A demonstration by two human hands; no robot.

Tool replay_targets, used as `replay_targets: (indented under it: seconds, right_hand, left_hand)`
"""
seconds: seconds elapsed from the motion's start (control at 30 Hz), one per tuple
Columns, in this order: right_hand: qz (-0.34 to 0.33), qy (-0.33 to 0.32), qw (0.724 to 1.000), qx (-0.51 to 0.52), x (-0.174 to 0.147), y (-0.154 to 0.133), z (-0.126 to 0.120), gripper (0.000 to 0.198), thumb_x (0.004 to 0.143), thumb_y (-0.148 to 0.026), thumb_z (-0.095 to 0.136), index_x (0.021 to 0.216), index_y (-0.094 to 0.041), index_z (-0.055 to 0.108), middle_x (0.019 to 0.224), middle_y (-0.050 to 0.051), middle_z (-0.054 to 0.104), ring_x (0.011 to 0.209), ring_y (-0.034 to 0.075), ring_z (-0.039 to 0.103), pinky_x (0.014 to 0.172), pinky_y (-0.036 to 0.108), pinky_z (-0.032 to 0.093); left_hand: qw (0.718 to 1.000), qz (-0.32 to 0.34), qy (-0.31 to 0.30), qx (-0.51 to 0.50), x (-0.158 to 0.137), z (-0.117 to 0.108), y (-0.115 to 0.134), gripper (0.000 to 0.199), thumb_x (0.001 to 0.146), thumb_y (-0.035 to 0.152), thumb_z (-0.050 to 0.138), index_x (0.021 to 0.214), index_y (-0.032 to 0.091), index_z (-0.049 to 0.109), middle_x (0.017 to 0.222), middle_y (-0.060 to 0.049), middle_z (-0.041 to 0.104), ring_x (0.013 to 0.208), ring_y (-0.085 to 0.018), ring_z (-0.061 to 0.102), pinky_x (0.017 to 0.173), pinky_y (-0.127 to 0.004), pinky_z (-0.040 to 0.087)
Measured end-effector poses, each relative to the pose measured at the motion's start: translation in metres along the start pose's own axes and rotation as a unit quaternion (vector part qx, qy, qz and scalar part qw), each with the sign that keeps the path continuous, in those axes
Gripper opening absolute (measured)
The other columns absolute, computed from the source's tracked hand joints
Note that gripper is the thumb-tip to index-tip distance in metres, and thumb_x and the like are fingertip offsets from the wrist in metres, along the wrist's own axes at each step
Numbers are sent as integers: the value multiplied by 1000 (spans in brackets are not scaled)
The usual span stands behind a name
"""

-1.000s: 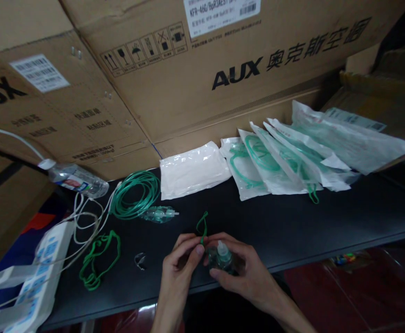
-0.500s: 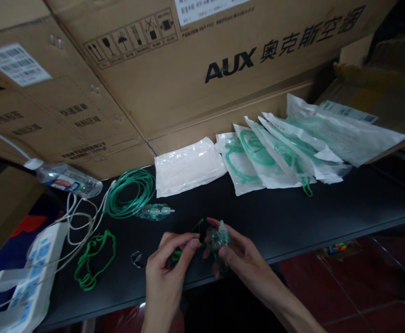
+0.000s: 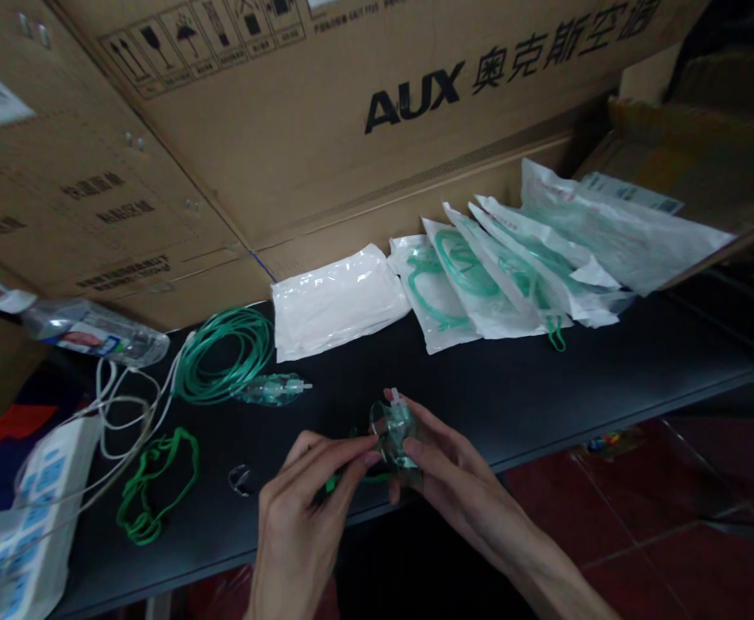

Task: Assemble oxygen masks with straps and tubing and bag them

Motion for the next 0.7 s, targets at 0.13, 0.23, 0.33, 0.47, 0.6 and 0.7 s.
replay_targets:
  seconds: [0.13, 0.23, 0.33, 0.47, 0.6, 0.7]
  right_hand:
    - [-5, 4, 1000, -10, -1, 0, 1, 49, 93, -26, 78, 140, -29, 63, 121, 8, 70, 97, 19, 66, 72, 27, 56]
    - [-5, 9, 1000, -20, -1, 0, 0, 51, 94, -27, 77, 142, -30, 62, 121, 8, 70, 96, 19, 65, 72, 26, 56]
    - [-6, 16, 999, -30, -1, 1, 0, 52, 92, -28, 79, 141, -29, 62, 119, 7, 70, 94, 18, 65, 72, 27, 56]
    - [-5, 17, 999, -41, -1, 2, 0, 53, 92, -29, 79, 142, -30, 62, 120, 7, 70, 96, 19, 64, 73, 27, 56]
    - [-12, 23, 997, -68, -1, 2, 0, 55, 91, -32, 80, 142, -30, 61, 121, 6, 70, 93, 18, 65, 75, 28, 56]
    - [-25, 29, 995, -91, -1, 0, 0, 54, 91, -34, 79, 142, -32, 61, 124, 5, 70, 98, 19, 66, 78, 29, 57]
  left_hand:
    - [1000, 17, 7, 7, 2, -1, 4, 18, 91, 15, 74, 101, 30, 76, 90, 5, 76, 81, -13, 66, 71, -21, 55]
    - [1000, 27, 9, 3, 3, 1, 6, 16, 92, 16, 73, 101, 28, 76, 91, 4, 77, 82, -14, 66, 71, -22, 55]
    - [1000, 25, 11, -2, 2, 2, 7, 16, 92, 15, 72, 101, 28, 76, 91, 3, 77, 82, -15, 65, 71, -23, 55]
    - [1000, 8, 0, -4, -1, 4, 4, 18, 92, 15, 73, 102, 29, 76, 93, 2, 77, 84, -16, 65, 73, -25, 55]
    - [1000, 2, 3, -10, -2, 5, 1, 17, 91, 15, 74, 101, 29, 77, 92, 1, 78, 82, -17, 66, 71, -26, 55]
    - [1000, -5, 5, -16, -1, 6, -1, 17, 91, 16, 74, 99, 29, 78, 90, 2, 78, 81, -16, 66, 70, -25, 55]
Point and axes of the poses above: each hand's wrist, its own x-axis towards the middle knuckle, its own z-axis out of the palm, y = z × x, the point moved 5 cm from there along x, towards the middle knuckle
